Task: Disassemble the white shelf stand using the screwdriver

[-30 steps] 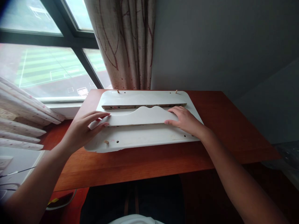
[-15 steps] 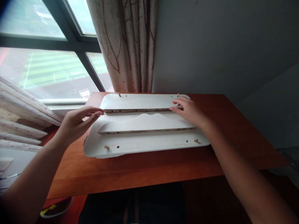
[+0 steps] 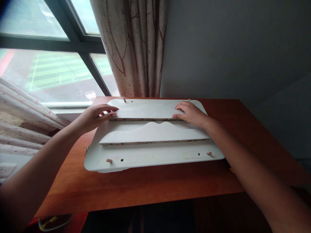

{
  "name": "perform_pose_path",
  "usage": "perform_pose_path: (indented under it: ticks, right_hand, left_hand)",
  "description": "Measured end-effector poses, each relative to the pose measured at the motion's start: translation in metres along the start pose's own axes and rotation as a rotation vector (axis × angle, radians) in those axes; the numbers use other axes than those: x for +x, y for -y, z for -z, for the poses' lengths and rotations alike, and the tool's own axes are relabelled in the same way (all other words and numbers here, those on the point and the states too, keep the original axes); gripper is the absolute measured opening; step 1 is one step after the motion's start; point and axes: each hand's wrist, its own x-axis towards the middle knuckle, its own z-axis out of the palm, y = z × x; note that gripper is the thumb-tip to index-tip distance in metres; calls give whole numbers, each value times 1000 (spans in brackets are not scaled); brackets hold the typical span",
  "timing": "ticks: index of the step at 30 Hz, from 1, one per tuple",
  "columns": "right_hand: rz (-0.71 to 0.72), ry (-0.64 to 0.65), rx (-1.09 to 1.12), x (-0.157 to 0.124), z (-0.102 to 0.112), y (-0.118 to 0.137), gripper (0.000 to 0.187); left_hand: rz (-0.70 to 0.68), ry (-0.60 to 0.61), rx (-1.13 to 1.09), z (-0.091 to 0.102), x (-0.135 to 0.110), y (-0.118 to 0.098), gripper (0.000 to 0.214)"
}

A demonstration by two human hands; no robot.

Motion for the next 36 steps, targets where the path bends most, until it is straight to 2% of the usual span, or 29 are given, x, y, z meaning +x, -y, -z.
perform_pose_path:
  ticks: [3, 6, 9, 12, 15, 18, 22, 25, 28, 32, 36]
  right_hand:
    - [-47, -61, 0, -7, -4, 3, 52]
    - [-158, -90, 19, -15, -5, 11, 54]
    - [-167, -78, 70, -23, -1, 14, 47]
    - [-164, -34, 162, -29, 9, 7, 42]
    - [-231, 13, 242, -33, 17, -5, 43]
    - [-280, 12, 359, -29, 22, -13, 39]
    - [-356, -74, 508, -7, 33, -18, 41]
    - [-373, -116, 536, 21, 46, -26, 40]
    - [-372, -98, 530, 50, 56, -37, 36]
    - [-393, -49, 493, 79, 60, -52, 31]
    - [-432, -27, 486, 93, 60, -64, 34]
  left_hand:
    - [-1, -23, -3, 1, -8, -4, 46]
    - [-24, -49, -29, 1, -14, -7, 44]
    - [-10, -49, -73, -1, -15, -5, 48]
    - [35, -27, -134, -2, -14, -2, 51]
    - [47, 39, -213, 0, -12, -3, 46]
    - [75, 78, -400, 6, -4, -5, 47]
    - [119, 30, -599, 16, 25, -5, 53]
    - [130, -9, -606, 20, 53, -2, 54]
    - [138, -24, -590, 18, 76, 4, 47]
    - [180, -27, -617, 11, 91, 14, 37]
    - [204, -38, -659, 7, 97, 17, 35]
